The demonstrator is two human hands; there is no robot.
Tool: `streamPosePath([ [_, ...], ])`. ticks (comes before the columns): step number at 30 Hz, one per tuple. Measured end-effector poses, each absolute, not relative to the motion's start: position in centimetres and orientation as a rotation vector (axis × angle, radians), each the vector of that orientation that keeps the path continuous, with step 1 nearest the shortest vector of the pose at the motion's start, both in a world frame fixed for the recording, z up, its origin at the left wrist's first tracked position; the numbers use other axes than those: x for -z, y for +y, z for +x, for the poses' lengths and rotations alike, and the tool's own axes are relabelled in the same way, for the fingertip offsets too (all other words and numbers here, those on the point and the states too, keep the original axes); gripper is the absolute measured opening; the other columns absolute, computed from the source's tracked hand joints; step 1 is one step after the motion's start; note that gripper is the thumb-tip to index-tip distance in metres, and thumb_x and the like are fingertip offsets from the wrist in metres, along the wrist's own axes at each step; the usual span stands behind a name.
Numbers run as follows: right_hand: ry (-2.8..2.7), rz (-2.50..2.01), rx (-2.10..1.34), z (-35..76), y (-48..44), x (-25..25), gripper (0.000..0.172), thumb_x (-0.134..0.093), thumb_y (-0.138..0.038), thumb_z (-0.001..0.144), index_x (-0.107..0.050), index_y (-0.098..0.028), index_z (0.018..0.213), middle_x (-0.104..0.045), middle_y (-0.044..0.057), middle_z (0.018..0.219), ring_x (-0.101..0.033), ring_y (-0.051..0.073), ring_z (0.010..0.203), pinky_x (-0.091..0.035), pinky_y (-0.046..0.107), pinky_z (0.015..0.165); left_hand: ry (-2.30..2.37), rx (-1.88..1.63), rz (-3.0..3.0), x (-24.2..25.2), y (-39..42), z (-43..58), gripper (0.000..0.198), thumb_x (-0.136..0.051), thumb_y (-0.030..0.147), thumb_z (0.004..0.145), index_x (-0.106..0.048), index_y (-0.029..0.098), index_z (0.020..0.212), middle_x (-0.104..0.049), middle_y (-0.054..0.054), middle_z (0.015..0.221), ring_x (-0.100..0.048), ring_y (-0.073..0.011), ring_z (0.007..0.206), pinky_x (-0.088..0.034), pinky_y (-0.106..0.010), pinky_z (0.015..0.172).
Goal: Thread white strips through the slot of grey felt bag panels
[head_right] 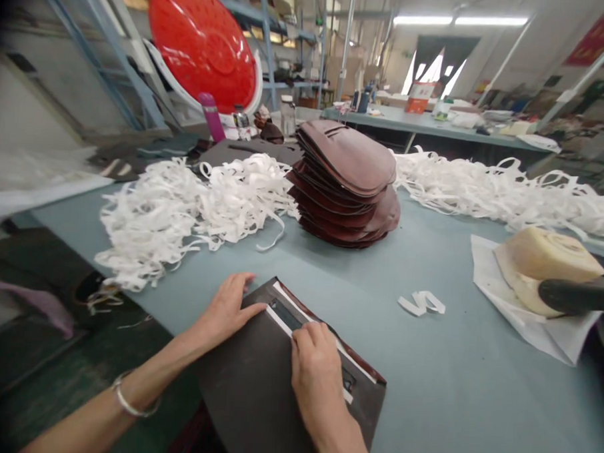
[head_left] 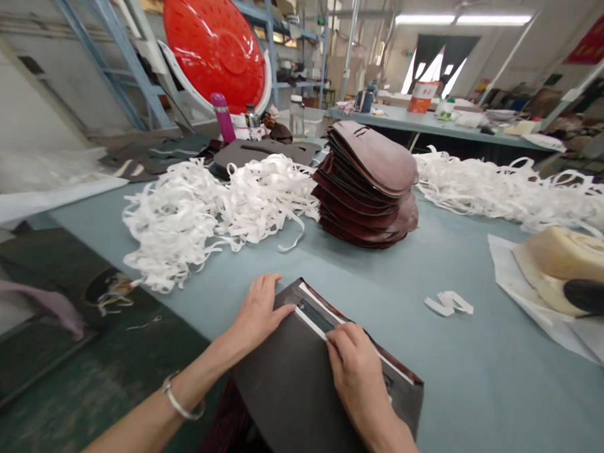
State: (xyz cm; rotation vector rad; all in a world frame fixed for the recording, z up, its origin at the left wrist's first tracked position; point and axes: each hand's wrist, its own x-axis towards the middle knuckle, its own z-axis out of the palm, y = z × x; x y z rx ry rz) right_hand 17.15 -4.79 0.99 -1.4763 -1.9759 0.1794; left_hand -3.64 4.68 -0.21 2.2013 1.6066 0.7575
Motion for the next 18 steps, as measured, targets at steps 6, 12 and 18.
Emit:
streamPosePath([
  [6, -2.005, -1.506, -0.059, 15.6, -3.2, 0.1, 0.017, -0.044, -0.016, 0.092, -0.06, -0.017, 0.089, -0.057, 0.007, 0.087, -0.05, 0.02, 0.083, -0.042, 0.034, 0.072, 1.373, -0.488, 1.889, -2.2, 6.2, -3.9, 0.046, -0.066, 0.039, 0.071, -0.054, 0.017, 0.11, -0.063, -0.004, 0.09, -0.06, -0.0236, 0.085, -0.047, -0.038, 0.078],
  [12, -2.019, -1.528, -0.062, 16.1, -3.4, -0.8, 0.013, -0.049, -0.025, 0.093, -0.057, -0.017, 0.097, -0.06, 0.007, 0.088, -0.054, 0.02, 0.083, -0.039, 0.033, 0.072, 1.23, -0.458, 1.713, -5.2, 6.6, -4.3, 0.028, -0.058, 0.042, 0.077, -0.061, 0.016, 0.086, -0.064, 0.0, 0.078, -0.058, -0.018, 0.07, -0.043, -0.027, 0.06],
  [18, -2.074, -1.669, 0.023, 16.9, -3.5, -0.5, 0.019, -0.045, -0.026, 0.094, -0.055, -0.019, 0.08, -0.059, 0.004, 0.075, -0.053, 0.02, 0.075, -0.034, 0.034, 0.069, 1.419, -0.671, 1.959, -3.8, 8.0, -5.1, 0.026, -0.062, 0.038, 0.077, -0.057, 0.018, 0.093, -0.061, -0.002, 0.09, -0.058, -0.0214, 0.083, -0.044, -0.033, 0.074],
])
